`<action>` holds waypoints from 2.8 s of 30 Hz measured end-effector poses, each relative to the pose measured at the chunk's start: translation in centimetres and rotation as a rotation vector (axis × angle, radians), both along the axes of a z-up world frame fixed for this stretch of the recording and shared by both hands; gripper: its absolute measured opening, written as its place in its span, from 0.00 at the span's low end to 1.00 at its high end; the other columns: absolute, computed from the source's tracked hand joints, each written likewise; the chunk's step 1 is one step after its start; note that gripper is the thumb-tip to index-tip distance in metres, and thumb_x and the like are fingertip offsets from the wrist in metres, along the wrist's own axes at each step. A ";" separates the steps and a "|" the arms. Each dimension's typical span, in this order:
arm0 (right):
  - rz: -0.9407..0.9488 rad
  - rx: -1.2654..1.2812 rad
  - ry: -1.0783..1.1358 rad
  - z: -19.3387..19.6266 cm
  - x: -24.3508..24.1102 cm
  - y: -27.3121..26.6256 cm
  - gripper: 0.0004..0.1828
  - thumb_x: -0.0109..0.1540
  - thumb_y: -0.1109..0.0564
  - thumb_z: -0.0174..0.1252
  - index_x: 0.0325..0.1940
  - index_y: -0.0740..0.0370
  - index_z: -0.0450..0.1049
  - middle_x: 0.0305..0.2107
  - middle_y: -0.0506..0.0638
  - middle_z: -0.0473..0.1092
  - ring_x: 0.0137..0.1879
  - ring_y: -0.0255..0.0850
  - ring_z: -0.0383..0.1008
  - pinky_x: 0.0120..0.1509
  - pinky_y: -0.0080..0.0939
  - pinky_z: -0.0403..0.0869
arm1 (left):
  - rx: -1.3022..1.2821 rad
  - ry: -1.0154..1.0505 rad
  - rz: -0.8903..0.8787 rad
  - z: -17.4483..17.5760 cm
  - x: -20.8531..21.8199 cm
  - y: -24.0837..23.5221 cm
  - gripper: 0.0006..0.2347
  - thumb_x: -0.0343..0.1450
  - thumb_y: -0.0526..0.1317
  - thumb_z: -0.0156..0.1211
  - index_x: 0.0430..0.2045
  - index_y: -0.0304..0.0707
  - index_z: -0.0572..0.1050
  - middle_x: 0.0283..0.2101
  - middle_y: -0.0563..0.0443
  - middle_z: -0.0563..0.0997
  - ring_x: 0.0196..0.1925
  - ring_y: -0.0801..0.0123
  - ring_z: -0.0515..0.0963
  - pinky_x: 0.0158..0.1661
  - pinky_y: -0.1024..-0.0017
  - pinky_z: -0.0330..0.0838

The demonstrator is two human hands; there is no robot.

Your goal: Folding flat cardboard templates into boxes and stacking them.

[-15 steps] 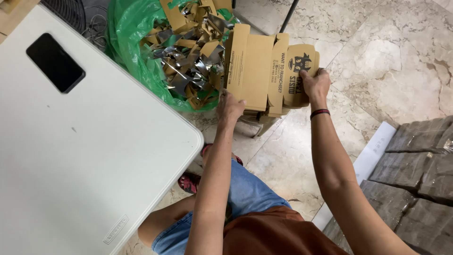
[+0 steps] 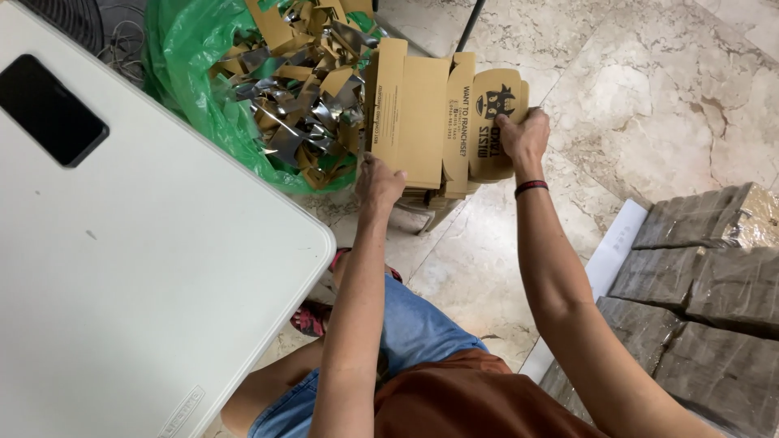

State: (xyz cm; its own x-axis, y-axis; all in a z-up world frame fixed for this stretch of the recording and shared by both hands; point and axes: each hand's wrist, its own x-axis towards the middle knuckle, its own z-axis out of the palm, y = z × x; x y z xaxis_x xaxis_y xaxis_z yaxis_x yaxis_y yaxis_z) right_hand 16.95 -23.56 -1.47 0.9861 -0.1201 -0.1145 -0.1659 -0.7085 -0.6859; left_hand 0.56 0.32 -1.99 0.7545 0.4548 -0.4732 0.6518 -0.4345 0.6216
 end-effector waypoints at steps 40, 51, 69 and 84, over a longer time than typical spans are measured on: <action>1.750 -1.003 -0.209 49.4 -35.5 29.6 0.46 0.59 0.35 0.62 0.74 0.59 0.58 0.70 0.50 0.61 0.72 0.48 0.66 0.70 0.48 0.70 | -0.015 -1.248 0.778 19.0 -41.3 11.1 0.21 0.69 0.33 0.65 0.59 0.37 0.70 0.52 0.47 0.82 0.55 0.66 0.80 0.57 0.72 0.74; 1.386 0.677 -0.462 33.0 -27.7 25.8 0.25 0.71 0.41 0.58 0.58 0.66 0.78 0.45 0.62 0.77 0.55 0.50 0.77 0.60 0.51 0.72 | -0.071 -1.002 0.866 17.5 -40.1 9.5 0.22 0.61 0.39 0.80 0.46 0.33 0.77 0.45 0.42 0.84 0.51 0.65 0.80 0.54 0.62 0.72; 0.917 1.736 -0.048 34.3 -29.5 23.1 0.22 0.65 0.46 0.52 0.46 0.64 0.84 0.13 0.54 0.67 0.24 0.46 0.73 0.57 0.57 0.86 | -0.153 -1.092 0.768 16.2 -39.3 9.5 0.18 0.64 0.40 0.72 0.43 0.32 0.74 0.42 0.43 0.86 0.45 0.60 0.86 0.47 0.68 0.83; 1.870 -0.580 -0.180 45.9 -36.4 28.8 0.25 0.63 0.35 0.64 0.31 0.58 0.70 0.21 0.46 0.61 0.27 0.39 0.58 0.34 0.41 0.59 | -0.213 -0.978 0.806 18.8 -39.6 9.1 0.21 0.65 0.41 0.70 0.48 0.33 0.71 0.50 0.42 0.84 0.54 0.60 0.84 0.56 0.67 0.79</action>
